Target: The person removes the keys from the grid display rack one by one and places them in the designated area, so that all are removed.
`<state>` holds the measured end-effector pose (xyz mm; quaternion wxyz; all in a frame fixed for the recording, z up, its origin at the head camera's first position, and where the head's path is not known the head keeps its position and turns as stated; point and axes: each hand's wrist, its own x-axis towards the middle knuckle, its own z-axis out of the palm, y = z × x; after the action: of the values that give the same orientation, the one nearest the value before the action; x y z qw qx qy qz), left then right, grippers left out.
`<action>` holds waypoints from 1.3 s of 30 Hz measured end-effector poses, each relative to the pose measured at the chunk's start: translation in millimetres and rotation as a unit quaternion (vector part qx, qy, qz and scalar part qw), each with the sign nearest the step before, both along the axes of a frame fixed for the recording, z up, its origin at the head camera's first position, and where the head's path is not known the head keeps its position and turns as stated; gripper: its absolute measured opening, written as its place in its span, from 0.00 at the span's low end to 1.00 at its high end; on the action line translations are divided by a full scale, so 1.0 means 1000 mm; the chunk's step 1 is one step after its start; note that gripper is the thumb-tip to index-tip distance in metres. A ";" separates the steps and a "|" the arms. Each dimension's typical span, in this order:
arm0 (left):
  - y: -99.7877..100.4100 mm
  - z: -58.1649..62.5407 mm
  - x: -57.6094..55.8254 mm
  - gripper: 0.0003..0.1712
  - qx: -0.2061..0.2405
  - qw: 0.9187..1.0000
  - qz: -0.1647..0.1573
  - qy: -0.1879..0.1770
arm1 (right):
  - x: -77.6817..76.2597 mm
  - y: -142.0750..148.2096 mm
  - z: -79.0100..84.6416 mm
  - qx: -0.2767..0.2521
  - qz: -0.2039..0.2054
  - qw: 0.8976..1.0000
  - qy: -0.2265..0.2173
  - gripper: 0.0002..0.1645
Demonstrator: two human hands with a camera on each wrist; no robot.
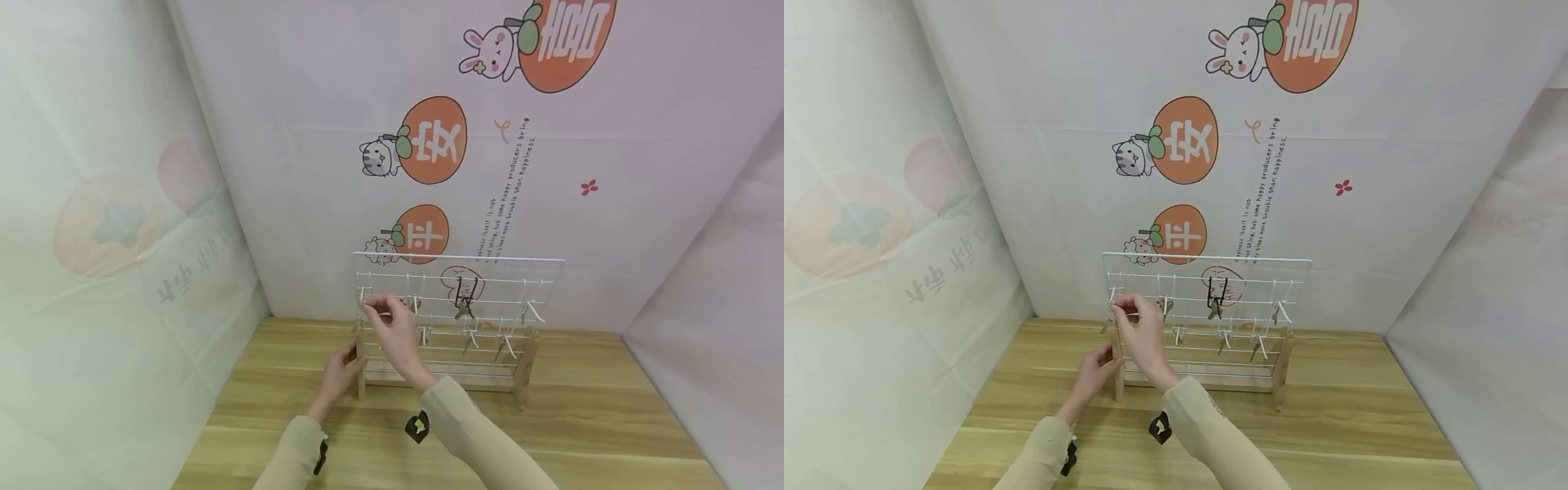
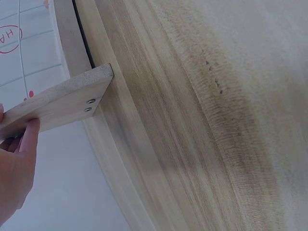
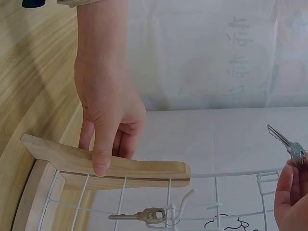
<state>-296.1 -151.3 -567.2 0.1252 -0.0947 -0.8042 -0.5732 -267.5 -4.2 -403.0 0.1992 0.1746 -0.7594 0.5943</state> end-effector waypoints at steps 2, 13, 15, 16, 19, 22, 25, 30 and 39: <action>0.000 -0.001 0.000 0.25 0.001 1.000 0.000 0.001 | 0.001 0.001 -0.001 -0.004 0.007 1.000 0.002 0.05; -0.001 0.000 0.004 0.26 -0.009 1.000 0.002 0.003 | 0.012 0.010 -0.009 0.002 0.030 1.000 0.008 0.03; -0.001 0.000 0.004 0.26 -0.009 1.000 0.003 -0.002 | 0.014 0.011 -0.012 0.003 0.030 1.000 0.002 0.03; 0.000 0.000 0.004 0.27 -0.011 1.000 0.004 -0.004 | 0.014 0.012 -0.014 0.005 0.030 1.000 -0.001 0.03; 0.000 0.000 0.002 0.27 -0.015 1.000 0.004 -0.008 | 0.016 0.016 -0.020 0.009 0.029 1.000 -0.004 0.03; 0.000 0.001 0.001 0.27 -0.020 1.000 0.002 -0.011 | 0.017 0.019 -0.026 0.012 0.028 1.000 -0.007 0.03; 0.000 0.002 0.001 0.27 -0.012 1.000 -0.001 -0.016 | 0.019 0.023 -0.033 0.019 0.025 0.999 -0.010 0.03; 0.000 0.002 0.000 0.29 -0.011 1.000 -0.004 -0.019 | 0.021 0.030 -0.046 0.026 0.021 0.999 -0.028 0.03; 0.001 0.005 0.002 0.29 -0.007 0.999 0.004 -0.042 | 0.027 0.042 -0.070 0.042 0.018 0.994 -0.095 0.03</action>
<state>-294.1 -150.1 -562.5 0.0926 -0.0682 -0.8134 -0.5703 -240.8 37.3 -473.1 0.1081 0.1393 -0.7962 0.5788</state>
